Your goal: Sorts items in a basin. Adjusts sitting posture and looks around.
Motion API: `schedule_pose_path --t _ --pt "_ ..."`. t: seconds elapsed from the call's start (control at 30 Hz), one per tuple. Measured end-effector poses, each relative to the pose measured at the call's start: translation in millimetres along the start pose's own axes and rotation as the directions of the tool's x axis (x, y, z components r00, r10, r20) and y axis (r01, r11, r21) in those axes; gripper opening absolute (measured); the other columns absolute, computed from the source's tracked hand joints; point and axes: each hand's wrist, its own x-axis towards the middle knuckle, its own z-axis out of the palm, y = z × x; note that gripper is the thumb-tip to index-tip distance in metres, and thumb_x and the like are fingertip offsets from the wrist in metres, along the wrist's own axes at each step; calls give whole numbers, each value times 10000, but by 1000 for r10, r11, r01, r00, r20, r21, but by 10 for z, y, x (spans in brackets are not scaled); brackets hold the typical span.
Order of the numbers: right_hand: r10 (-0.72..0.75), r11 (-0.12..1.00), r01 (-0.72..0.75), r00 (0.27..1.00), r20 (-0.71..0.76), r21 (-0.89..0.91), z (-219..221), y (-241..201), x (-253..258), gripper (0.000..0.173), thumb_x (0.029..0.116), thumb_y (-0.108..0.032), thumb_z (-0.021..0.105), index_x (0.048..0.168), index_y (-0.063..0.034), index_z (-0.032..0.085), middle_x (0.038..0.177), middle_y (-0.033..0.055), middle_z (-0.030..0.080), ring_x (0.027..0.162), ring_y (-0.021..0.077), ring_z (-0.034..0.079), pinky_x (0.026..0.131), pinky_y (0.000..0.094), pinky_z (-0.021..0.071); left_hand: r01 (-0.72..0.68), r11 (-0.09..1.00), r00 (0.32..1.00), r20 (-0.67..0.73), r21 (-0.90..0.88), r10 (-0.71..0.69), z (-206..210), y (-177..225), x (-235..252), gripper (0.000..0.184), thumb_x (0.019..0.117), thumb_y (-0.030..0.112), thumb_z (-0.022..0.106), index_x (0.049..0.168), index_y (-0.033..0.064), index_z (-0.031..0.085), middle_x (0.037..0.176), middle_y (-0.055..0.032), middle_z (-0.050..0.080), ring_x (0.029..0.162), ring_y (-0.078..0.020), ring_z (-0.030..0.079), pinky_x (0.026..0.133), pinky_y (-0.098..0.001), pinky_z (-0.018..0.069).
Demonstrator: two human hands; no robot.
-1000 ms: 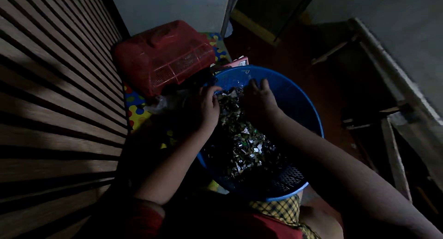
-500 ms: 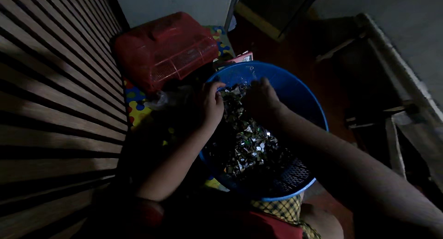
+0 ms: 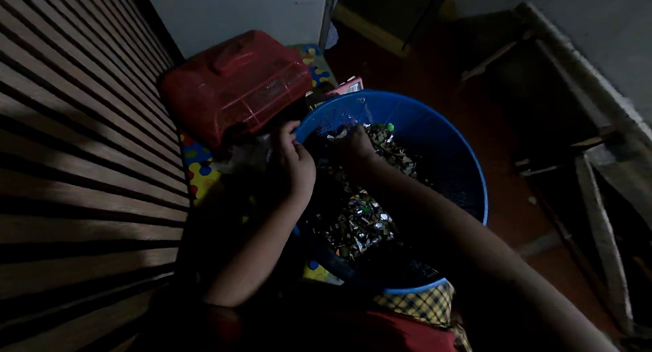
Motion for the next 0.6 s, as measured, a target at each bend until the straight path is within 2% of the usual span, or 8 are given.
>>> schedule_pose_path --t 0.03,0.1,0.17,0.33,0.4,0.47,0.53,0.6 --pt "-9 1000 9 1000 -5 -4 -34 77 -52 224 929 -35 648 1136 49 671 1081 265 657 1052 468 614 946 665 428 2 1000 1000 -1 12 -2 0 -18 7 388 1034 17 388 1396 37 527 1414 -168 545 1233 -213 579 1031 -344 494" --pt "-33 997 27 996 -88 -72 -85 246 -153 145 919 -4 640 1042 51 693 1041 249 670 1045 448 618 929 635 438 -9 999 1000 9 37 9 1 -35 13 386 1034 19 387 1392 41 530 1401 -161 554 1219 -204 582 1024 -340 494" --pt "-37 990 14 985 -166 -138 -151 360 -234 137 890 8 660 1010 31 721 1088 232 669 1137 437 575 941 607 424 -15 998 1000 24 64 14 -1 -19 7 388 1043 30 381 1403 50 522 1411 -159 545 1235 -199 579 1038 -334 491" --pt "-83 987 38 954 -289 -159 -267 184 -326 214 909 67 613 1111 64 686 1249 272 606 1274 466 500 1056 660 360 -43 992 999 18 122 41 5 17 8 377 1032 26 417 1386 44 544 1392 -156 573 1235 -220 591 1051 -358 489" --pt "-86 986 45 964 -253 -163 -218 -19 -293 232 919 41 613 1137 77 684 1305 279 581 1320 462 466 1099 651 316 -33 993 999 31 114 29 15 19 4 388 1028 18 414 1395 40 537 1411 -157 565 1252 -224 583 1062 -368 482" --pt "-46 984 23 990 -130 -175 -150 -205 -240 248 934 28 602 1168 81 668 1347 288 548 1338 459 442 1106 633 298 -42 995 999 36 95 39 23 14 -7 384 1031 8 406 1393 24 530 1410 -166 564 1252 -230 584 1062 -368 482" --pt "-12 990 11 1000 -10 -137 -69 -305 -177 239 937 26 606 1163 72 671 1304 270 586 1296 455 489 1119 655 298 -47 996 998 37 76 45 35 -9 -4 385 1033 8 404 1398 24 525 1417 -167 559 1256 -234 581 1062 -373 481" --pt "6 999 -3 995 95 -32 -27 -294 -136 223 939 8 614 1150 64 663 1215 251 627 1167 444 578 1068 665 358 -24 997 999 43 76 21 28 -12 -2 388 1036 21 403 1401 51 529 1417 -151 557 1260 -222 576 1062 -368 479"
